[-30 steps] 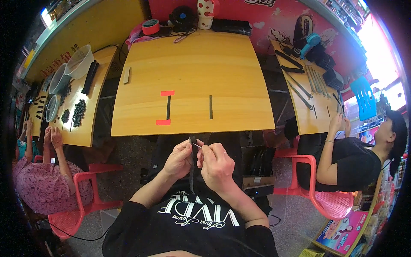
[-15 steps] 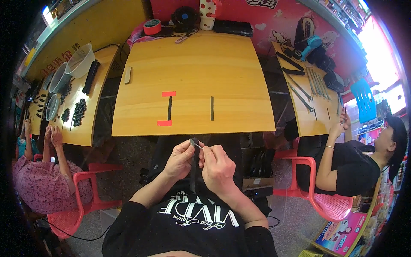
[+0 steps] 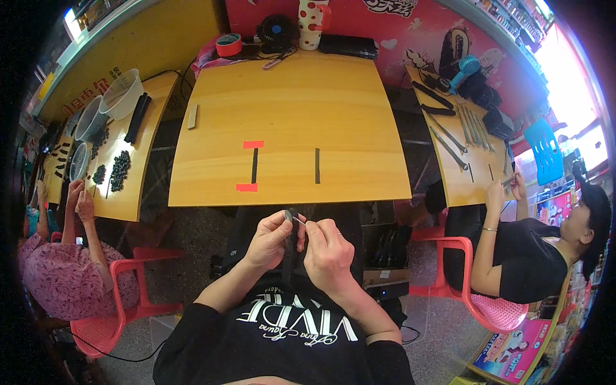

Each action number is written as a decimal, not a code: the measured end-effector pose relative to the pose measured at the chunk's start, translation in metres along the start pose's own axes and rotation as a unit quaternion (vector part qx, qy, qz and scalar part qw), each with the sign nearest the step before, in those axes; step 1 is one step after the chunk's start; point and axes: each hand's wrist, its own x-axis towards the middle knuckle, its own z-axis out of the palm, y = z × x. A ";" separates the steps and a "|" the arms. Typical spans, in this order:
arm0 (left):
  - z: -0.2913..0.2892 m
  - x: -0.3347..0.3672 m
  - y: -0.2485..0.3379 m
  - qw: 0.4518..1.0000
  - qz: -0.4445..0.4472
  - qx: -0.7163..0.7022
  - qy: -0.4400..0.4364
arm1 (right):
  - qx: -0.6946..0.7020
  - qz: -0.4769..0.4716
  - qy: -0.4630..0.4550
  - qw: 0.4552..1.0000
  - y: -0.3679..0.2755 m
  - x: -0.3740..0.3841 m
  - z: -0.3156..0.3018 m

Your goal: Assembling plastic components onto rubber watch straps by hand at a workshop desk.

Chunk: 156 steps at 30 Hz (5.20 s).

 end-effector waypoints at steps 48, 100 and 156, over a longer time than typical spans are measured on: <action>0.009 -0.013 0.038 0.751 0.089 0.654 0.014 | -0.152 -0.268 -0.138 0.941 0.028 0.005 -0.023; 0.010 -0.004 0.028 0.998 -0.048 0.005 0.036 | 0.089 -0.041 0.024 0.995 0.032 0.005 -0.010; 0.004 -0.015 0.011 0.970 -0.031 0.242 0.006 | -0.168 -0.294 -0.140 0.930 0.032 0.029 -0.035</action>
